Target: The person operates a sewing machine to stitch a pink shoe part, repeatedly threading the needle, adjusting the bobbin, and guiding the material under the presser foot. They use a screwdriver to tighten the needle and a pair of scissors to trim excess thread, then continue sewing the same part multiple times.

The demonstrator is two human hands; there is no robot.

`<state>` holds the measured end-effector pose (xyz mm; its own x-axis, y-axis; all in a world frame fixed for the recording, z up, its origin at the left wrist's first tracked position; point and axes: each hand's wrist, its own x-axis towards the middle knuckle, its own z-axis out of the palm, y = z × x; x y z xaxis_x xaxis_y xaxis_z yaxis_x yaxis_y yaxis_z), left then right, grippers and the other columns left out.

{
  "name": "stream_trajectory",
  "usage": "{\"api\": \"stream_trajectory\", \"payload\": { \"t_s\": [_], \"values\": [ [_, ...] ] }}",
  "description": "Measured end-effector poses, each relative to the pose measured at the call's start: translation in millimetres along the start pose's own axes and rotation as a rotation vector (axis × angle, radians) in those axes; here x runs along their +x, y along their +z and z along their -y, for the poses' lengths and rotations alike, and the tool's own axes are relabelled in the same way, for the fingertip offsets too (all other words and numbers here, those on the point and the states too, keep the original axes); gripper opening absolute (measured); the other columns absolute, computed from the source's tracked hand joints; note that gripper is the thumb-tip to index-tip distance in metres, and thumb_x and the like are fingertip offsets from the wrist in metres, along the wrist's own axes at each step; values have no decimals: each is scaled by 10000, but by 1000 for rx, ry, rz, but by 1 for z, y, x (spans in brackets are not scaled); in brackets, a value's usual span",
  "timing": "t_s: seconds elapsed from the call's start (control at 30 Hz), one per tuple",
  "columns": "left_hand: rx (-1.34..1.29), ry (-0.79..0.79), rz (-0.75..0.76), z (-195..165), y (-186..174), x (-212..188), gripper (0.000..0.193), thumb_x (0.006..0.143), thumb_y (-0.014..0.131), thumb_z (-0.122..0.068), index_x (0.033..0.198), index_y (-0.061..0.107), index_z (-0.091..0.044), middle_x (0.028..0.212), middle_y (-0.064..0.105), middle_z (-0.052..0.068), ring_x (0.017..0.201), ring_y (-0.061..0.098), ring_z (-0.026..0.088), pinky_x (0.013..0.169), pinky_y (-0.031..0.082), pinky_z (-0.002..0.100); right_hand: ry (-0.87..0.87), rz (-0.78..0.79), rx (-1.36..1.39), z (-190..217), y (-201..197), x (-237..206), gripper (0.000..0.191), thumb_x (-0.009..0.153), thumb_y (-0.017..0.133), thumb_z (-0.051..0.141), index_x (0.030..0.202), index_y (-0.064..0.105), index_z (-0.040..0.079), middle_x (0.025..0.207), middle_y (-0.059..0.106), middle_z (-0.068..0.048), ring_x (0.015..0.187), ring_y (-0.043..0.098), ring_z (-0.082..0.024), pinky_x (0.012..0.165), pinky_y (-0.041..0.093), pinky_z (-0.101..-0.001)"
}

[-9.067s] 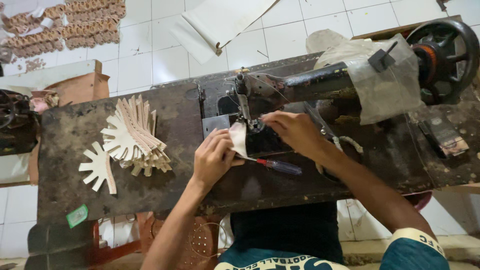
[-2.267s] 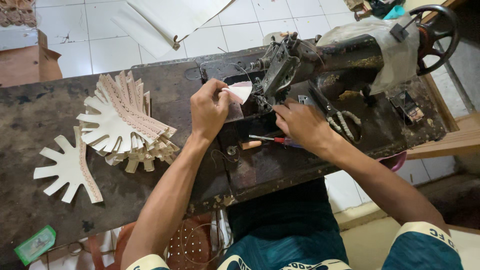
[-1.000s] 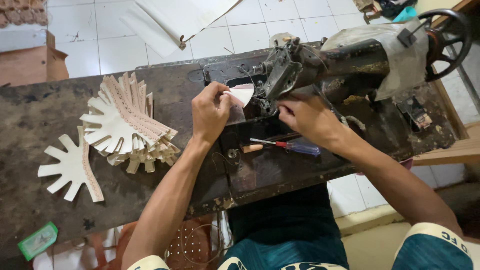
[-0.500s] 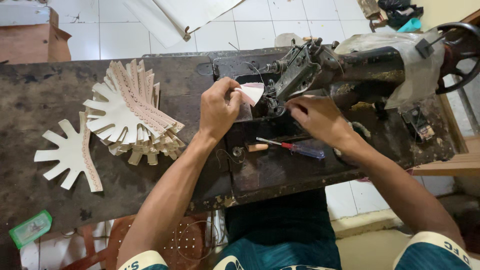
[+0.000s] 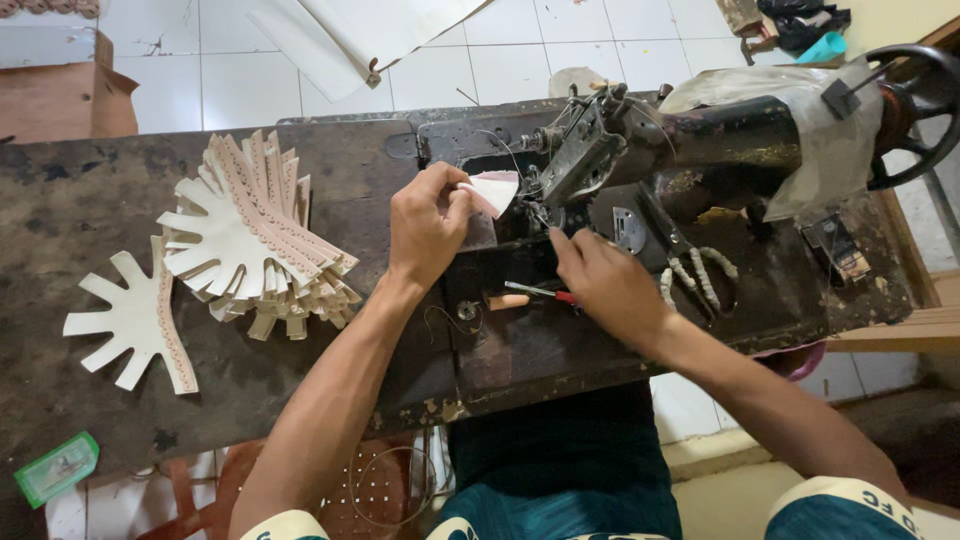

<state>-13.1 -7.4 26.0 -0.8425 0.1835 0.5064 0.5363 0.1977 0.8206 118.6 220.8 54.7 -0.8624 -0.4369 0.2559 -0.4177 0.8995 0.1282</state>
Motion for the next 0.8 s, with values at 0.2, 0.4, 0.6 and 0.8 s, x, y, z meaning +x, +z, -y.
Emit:
{"api": "stream_trajectory", "payload": {
  "t_s": [0.2,0.4,0.6,0.8],
  "values": [
    [-8,-3,8,3,2,-1,73,916,639,-4,968,690,3,879,744,129,760,753,180,646,589,302,26,-63,96,8,3,5,454,923,662,84,1342,595,-78,905,594,-135,791,672,-286,691,572,-380],
    [-18,2,15,0,2,1,79,918,628,5,968,689,7,885,753,131,778,771,181,656,602,296,41,-81,238,2,-12,-1,394,937,666,70,1311,615,-41,935,607,-140,755,667,-293,665,554,-395],
    [4,-20,22,-1,2,0,67,913,645,-5,959,691,12,878,751,137,768,759,195,654,598,307,36,-113,226,4,-14,-1,375,937,668,78,1291,629,-39,927,602,-135,744,668,-297,664,553,-395],
    [4,-6,15,-1,1,1,77,918,642,-27,970,691,2,891,749,137,772,761,195,653,595,310,-3,-112,205,5,-14,2,386,930,676,67,1292,625,-55,912,592,-136,748,667,-291,666,556,-393]
  ]
}}
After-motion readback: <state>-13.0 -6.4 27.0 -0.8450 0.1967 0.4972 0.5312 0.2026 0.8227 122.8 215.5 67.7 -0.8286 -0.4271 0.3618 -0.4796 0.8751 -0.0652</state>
